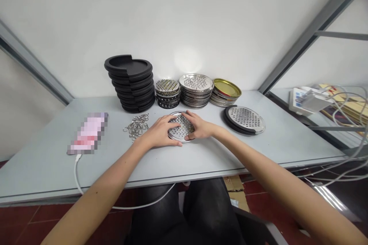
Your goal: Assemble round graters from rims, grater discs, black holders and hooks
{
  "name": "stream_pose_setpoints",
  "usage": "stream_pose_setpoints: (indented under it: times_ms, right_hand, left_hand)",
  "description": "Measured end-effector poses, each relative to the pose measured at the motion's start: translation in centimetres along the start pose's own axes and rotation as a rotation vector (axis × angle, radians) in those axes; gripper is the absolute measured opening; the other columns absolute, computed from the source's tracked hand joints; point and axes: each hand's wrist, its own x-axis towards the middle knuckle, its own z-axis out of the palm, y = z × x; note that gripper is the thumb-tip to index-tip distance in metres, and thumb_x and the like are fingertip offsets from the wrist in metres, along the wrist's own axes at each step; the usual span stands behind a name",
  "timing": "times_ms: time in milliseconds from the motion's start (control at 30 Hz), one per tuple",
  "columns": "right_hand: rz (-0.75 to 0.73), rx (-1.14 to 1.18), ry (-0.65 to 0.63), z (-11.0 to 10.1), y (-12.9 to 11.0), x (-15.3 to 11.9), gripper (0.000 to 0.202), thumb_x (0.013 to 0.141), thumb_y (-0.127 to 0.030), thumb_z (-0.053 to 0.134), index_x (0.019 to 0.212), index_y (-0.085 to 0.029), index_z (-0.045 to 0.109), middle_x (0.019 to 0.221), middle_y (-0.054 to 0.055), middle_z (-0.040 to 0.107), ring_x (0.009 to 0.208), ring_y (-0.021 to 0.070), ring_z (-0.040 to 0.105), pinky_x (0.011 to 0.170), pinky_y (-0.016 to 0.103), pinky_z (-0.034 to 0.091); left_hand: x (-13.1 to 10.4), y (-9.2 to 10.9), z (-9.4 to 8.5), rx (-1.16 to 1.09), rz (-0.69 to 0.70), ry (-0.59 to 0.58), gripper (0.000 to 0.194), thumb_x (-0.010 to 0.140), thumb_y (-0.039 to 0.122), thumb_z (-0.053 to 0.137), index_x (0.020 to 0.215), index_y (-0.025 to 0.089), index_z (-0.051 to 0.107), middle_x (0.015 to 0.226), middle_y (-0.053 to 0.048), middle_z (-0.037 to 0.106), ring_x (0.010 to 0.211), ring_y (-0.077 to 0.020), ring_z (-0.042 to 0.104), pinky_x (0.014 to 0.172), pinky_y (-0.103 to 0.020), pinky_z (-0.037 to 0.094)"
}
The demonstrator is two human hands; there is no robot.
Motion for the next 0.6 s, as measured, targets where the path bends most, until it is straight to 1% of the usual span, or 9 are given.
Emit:
stream_pose_setpoints:
  times_ms: [67,200,267,333,400,467,533,600]
  right_hand:
    - [-0.002,0.002,0.012,0.1,0.0,0.0,0.117,0.057,-0.039,0.081,0.151,-0.009,0.019,0.157,0.024,0.006,0.145,0.0391,0.005,0.117,0.052,0.016]
    - [-0.084,0.080,0.067,0.5,1.1,-0.1,0.114,0.058,-0.042,0.082,0.151,-0.014,0.022,0.158,0.021,0.009,0.145,0.0394,0.005,0.116,0.056,0.014]
    - [-0.128,0.155,0.082,0.6,1.8,-0.3,0.113,0.061,-0.043,0.081,0.151,-0.014,0.020,0.158,0.020,0.011,0.146,0.0367,0.005,0.117,0.054,0.012]
    - [-0.164,0.261,0.077,0.6,2.4,-0.4,0.110,0.065,-0.045,0.078,0.151,-0.014,0.018,0.157,0.018,0.016,0.145,0.0331,0.014,0.118,0.050,0.015]
    - [-0.190,0.346,0.099,0.7,2.7,-0.6,0.100,0.073,-0.047,0.073,0.151,-0.015,0.019,0.156,0.017,0.022,0.143,0.0304,0.024,0.118,0.048,0.020]
    - [-0.211,0.346,0.145,0.8,2.6,-0.7,0.093,0.076,-0.046,0.070,0.150,-0.016,0.023,0.155,0.016,0.025,0.142,0.0300,0.026,0.118,0.048,0.021]
    - [-0.223,0.297,0.174,1.0,2.5,-0.7,0.094,0.072,-0.046,0.073,0.148,-0.015,0.027,0.154,0.017,0.025,0.143,0.0313,0.023,0.118,0.049,0.020]
    - [-0.217,0.252,0.181,1.2,2.3,-0.7,0.101,0.066,-0.047,0.078,0.148,-0.015,0.029,0.154,0.018,0.024,0.144,0.0330,0.020,0.117,0.050,0.018]
  left_hand:
    - [0.0,-0.1,0.0,-0.006,-0.001,0.002,0.078,0.060,0.064,0.077,0.125,0.023,0.063,0.145,-0.012,0.042,0.134,-0.0368,0.036,0.111,-0.051,0.031]
    - [0.0,-0.2,0.0,-0.016,-0.022,0.008,0.078,0.058,0.064,0.078,0.124,0.024,0.063,0.145,-0.012,0.042,0.134,-0.0365,0.036,0.111,-0.051,0.031]
    - [0.1,-0.2,0.0,-0.018,-0.028,0.014,0.077,0.057,0.064,0.078,0.122,0.024,0.064,0.144,-0.012,0.043,0.133,-0.0362,0.037,0.111,-0.051,0.031]
    - [0.1,-0.2,0.0,-0.020,-0.023,0.022,0.076,0.057,0.064,0.079,0.120,0.025,0.065,0.143,-0.011,0.044,0.132,-0.0356,0.038,0.111,-0.050,0.031]
    - [0.0,-0.1,-0.1,-0.025,-0.015,0.024,0.075,0.057,0.064,0.078,0.120,0.026,0.065,0.143,-0.011,0.044,0.132,-0.0347,0.038,0.110,-0.049,0.032]
    - [0.0,0.0,-0.1,-0.030,-0.018,0.021,0.075,0.058,0.064,0.078,0.121,0.026,0.064,0.143,-0.011,0.044,0.132,-0.0344,0.039,0.110,-0.049,0.033]
    - [0.0,0.0,-0.1,-0.036,-0.025,0.020,0.075,0.057,0.063,0.079,0.120,0.026,0.064,0.142,-0.011,0.044,0.132,-0.0347,0.039,0.110,-0.049,0.033]
    - [0.0,0.1,-0.1,-0.042,-0.026,0.024,0.074,0.057,0.062,0.079,0.119,0.025,0.065,0.142,-0.011,0.045,0.132,-0.0352,0.038,0.110,-0.050,0.033]
